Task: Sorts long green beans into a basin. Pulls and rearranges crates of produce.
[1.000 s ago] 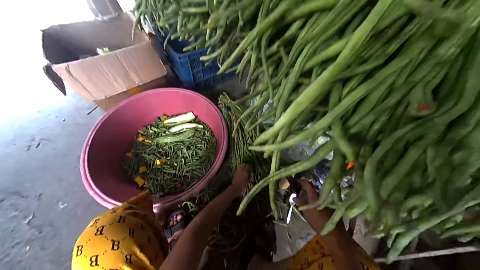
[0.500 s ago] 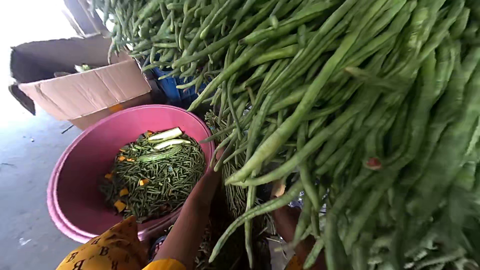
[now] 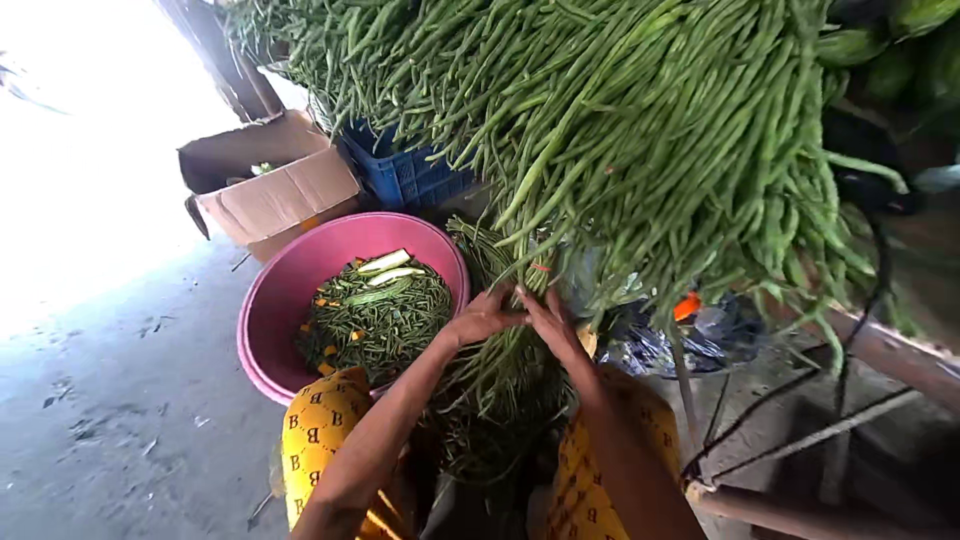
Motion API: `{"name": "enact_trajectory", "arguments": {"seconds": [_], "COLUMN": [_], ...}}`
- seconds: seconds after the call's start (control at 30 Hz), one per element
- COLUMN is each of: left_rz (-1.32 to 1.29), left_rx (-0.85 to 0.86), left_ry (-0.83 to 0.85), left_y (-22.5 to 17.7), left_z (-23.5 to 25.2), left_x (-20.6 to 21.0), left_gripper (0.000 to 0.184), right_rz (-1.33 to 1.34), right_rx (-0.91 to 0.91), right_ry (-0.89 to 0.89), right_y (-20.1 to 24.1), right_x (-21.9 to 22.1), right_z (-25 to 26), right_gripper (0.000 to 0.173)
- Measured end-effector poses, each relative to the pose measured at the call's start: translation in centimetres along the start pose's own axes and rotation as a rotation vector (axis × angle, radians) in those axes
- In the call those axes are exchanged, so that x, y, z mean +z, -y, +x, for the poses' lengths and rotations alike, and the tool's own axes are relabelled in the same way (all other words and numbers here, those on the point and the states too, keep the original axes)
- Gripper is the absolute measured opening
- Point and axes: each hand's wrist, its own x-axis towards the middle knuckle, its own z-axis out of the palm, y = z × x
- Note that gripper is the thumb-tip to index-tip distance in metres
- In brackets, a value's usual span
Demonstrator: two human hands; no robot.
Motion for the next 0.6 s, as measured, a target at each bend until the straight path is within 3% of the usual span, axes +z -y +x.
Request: {"name": "enact_trajectory", "arguments": {"seconds": [0.07,0.17,0.3,0.47,0.6], "left_rz": [-0.146,-0.265,-0.163,-0.054,-0.082], "left_rx": [-0.04,-0.129,-0.065,-0.019,0.017], "left_ry": [-0.031,-0.107,-0.026,-0.117,-0.112], "left_y": [-0.6,0.7,3.3,3.4,3.2], "left_z": [-1.8,-3.9,-5.5,-4.4,-3.8], "left_x": [-0.9,-2.2,-2.1,-0.4,0.5], "left_gripper": [0.038,0.032,0.027,0.022,0.037], "right_rz": [0.204,0.491,0.687,0.756,0.748], "right_rx": [-0.014,0.008,0.044,0.074,0.097], "right_ry": [-0.009,0.07,0.133,0.088,0.064], "right_y": [-0.1,0.0,-0.2,-1.1,-1.2], "right_x": [0.4,0.4,-0.2,-0.5,-0.4], "right_z": [-0.1,-0.3,-0.1,0.2,0.1], "right_gripper": [0.052,0.035,0.042,0.041,0.039]}}
